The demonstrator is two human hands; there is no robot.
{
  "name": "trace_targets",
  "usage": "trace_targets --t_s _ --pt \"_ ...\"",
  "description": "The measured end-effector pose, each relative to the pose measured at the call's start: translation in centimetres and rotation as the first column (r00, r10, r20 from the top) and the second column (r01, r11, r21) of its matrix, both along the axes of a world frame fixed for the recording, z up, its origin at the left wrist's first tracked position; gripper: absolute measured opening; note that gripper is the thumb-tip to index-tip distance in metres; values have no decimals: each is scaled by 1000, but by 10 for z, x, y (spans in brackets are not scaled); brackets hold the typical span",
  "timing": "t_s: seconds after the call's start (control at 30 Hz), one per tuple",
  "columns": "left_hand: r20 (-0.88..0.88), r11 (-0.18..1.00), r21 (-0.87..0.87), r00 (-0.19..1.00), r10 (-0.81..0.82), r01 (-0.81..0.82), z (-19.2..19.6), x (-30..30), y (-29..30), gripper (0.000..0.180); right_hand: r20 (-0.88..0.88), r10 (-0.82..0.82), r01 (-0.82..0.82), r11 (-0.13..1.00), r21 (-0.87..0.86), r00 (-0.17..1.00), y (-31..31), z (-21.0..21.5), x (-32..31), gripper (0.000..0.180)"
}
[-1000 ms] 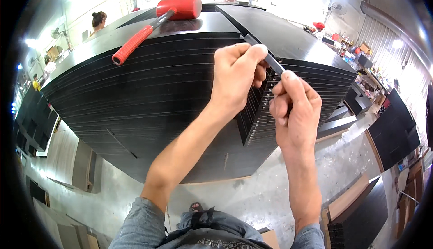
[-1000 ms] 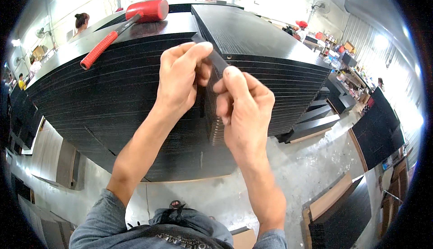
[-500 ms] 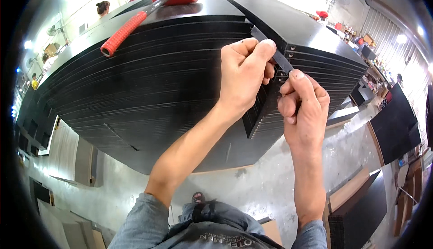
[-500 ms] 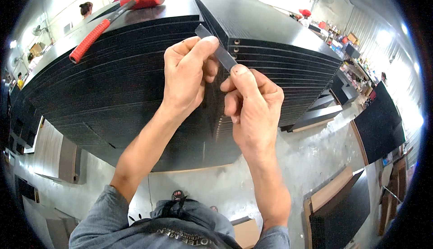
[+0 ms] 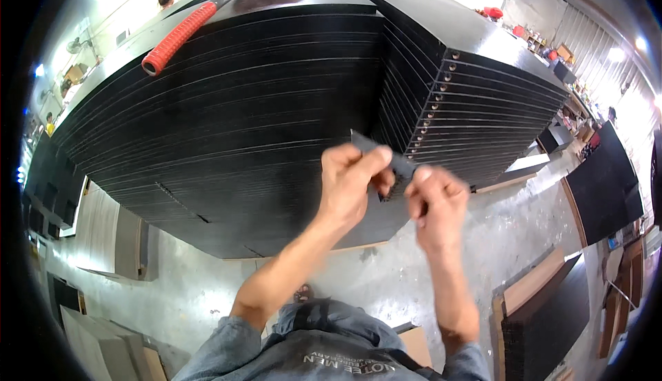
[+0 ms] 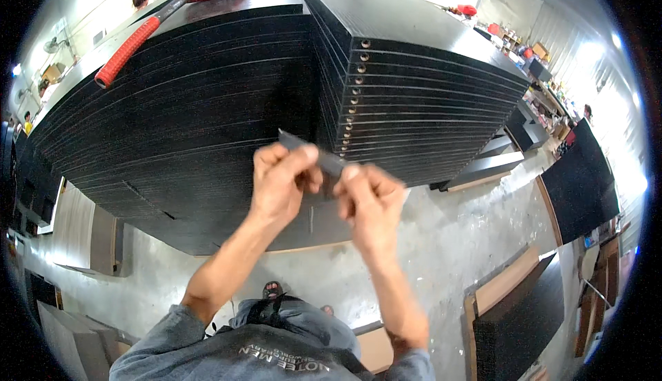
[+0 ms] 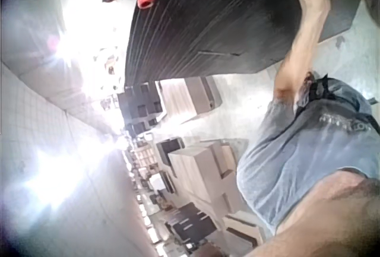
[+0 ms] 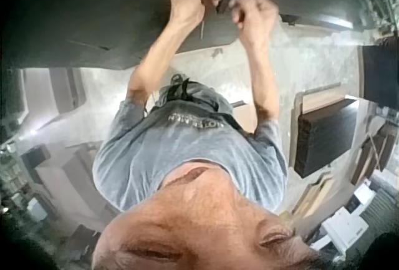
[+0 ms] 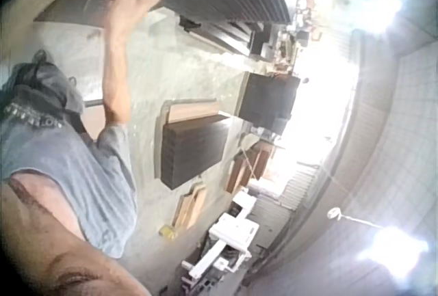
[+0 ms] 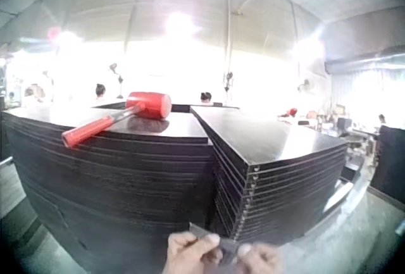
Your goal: Aligning stacked black furniture boards with a mallet and adjusting edges using a finishing tool.
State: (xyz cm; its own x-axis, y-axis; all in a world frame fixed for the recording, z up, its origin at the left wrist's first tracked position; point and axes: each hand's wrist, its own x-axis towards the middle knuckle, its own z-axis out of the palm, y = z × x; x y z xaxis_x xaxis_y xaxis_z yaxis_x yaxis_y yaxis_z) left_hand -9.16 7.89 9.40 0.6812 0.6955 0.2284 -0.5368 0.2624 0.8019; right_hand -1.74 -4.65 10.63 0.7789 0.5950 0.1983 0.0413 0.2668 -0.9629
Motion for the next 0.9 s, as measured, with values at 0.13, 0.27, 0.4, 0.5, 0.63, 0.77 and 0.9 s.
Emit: trace_targets --t_s 0.13,0.27,0.4,0.5,0.63,0.77,0.9 --pt "154 977 188 985 76 -104 70 8 -3 19 211 -76 70 997 36 975 6 77 17 35" --pt "81 979 114 984 160 -169 63 13 -2 22 169 -57 54 998 24 984 17 70 22 35" --pt "-43 988 -60 989 139 -141 -12 6 -11 20 -14 -65 64 997 -37 998 15 -3 12 36" --pt "-111 987 -74 985 135 -143 -70 -6 -16 20 -78 -80 76 996 -52 994 15 -73 3 36" --pt "-276 998 -33 960 48 -59 -103 -10 -3 22 -233 -86 78 996 -45 969 5 -114 -10 37" --pt "-111 981 182 990 83 -61 -26 -5 7 32 -116 -88 92 996 24 989 8 -45 -19 37" --pt "20 981 193 1000 18 -21 27 17 10 32 4 -114 112 982 149 993 11 8 -9 37"
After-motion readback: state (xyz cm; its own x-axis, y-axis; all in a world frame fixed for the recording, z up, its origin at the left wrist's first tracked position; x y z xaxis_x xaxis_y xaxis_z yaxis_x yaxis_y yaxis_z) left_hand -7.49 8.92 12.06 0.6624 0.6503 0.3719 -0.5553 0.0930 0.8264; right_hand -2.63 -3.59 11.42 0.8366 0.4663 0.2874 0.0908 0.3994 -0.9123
